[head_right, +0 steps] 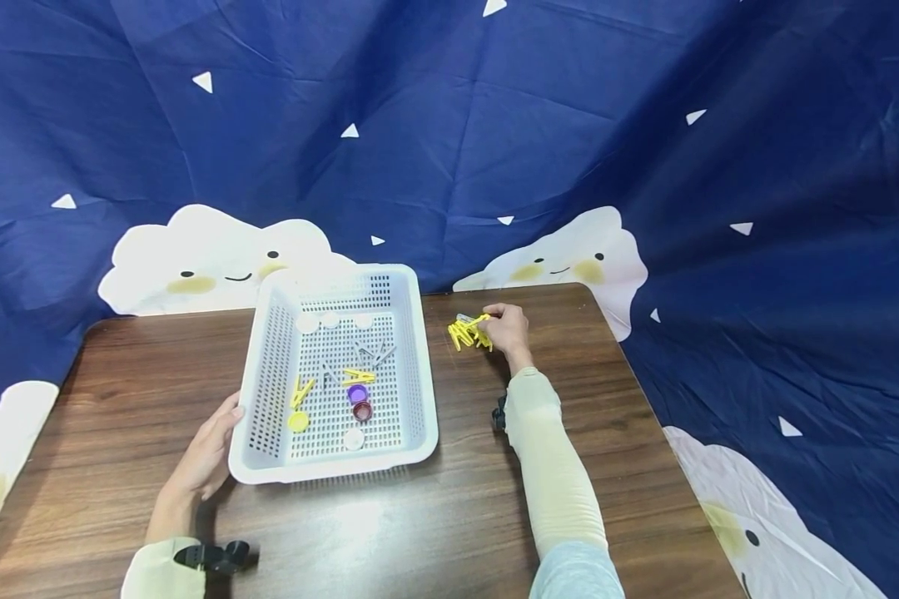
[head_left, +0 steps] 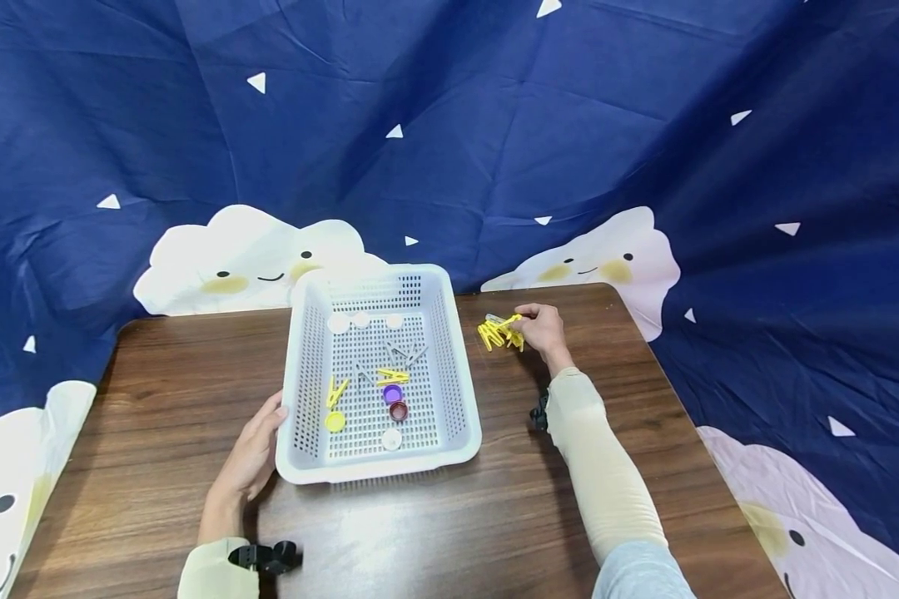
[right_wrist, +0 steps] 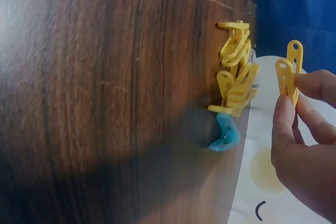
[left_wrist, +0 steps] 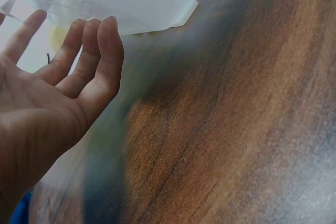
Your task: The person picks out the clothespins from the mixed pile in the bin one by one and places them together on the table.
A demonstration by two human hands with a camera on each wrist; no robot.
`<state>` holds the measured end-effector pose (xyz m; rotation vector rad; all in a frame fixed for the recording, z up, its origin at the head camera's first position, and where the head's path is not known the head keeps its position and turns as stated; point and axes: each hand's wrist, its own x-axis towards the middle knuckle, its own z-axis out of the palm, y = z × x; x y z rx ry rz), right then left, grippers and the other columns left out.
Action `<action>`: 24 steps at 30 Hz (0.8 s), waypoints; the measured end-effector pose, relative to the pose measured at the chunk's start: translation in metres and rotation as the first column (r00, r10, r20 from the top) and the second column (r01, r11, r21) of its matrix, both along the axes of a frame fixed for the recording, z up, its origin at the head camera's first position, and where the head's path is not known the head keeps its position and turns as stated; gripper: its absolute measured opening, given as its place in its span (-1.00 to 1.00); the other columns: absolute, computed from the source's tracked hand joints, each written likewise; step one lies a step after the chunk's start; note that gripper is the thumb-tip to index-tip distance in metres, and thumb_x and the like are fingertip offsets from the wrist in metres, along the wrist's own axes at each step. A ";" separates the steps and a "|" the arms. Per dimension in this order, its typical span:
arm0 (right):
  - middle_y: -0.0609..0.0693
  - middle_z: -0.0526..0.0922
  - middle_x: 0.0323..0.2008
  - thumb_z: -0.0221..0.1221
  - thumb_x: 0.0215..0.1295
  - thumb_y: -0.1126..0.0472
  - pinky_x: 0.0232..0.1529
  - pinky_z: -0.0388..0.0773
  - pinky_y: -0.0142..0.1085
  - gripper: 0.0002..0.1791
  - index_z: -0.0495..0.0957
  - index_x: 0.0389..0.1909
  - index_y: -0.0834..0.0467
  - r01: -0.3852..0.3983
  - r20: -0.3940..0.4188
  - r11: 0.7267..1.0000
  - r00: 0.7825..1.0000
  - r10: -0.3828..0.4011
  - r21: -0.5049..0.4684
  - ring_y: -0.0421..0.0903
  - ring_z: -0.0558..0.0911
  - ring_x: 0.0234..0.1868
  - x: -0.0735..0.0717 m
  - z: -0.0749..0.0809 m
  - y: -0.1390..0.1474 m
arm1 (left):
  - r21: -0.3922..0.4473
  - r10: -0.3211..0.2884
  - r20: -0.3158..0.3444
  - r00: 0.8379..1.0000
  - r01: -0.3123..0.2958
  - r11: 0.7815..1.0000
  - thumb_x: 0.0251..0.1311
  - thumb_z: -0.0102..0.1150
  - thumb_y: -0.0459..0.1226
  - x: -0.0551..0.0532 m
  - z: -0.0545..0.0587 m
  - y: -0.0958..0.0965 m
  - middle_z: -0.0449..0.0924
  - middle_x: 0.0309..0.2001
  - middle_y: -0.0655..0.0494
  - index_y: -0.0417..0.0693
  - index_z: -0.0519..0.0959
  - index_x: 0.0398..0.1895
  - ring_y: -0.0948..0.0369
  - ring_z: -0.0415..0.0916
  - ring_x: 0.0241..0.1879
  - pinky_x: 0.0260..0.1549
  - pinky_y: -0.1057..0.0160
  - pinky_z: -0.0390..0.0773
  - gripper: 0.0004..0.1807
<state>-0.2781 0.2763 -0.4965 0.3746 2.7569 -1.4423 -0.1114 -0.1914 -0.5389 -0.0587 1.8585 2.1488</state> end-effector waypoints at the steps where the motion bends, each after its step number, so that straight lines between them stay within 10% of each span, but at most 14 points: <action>1: 0.27 0.67 0.00 0.30 0.23 0.39 -0.09 0.53 -0.26 -0.60 0.63 0.11 0.36 0.001 0.002 1.000 1.000 -0.001 0.005 0.08 0.60 -0.04 0.000 -0.001 0.002 | 0.001 0.000 -0.003 1.000 0.000 1.000 0.60 -0.21 0.04 0.000 0.000 0.000 0.16 0.47 -0.21 -0.13 0.02 0.61 0.33 0.48 0.17 0.05 0.30 0.53 -0.30; 24: 0.28 0.65 0.01 0.26 0.21 0.37 -0.21 0.48 -0.34 -0.57 0.62 0.13 0.37 0.049 0.075 0.999 0.996 -0.050 0.025 0.01 0.55 -0.14 -0.001 -0.019 0.023 | 0.015 -0.005 -0.021 1.000 0.006 1.000 0.60 -0.21 0.03 -0.002 -0.002 -0.001 0.28 0.41 -0.08 -0.11 0.03 0.61 0.31 0.50 0.16 0.04 0.26 0.55 -0.31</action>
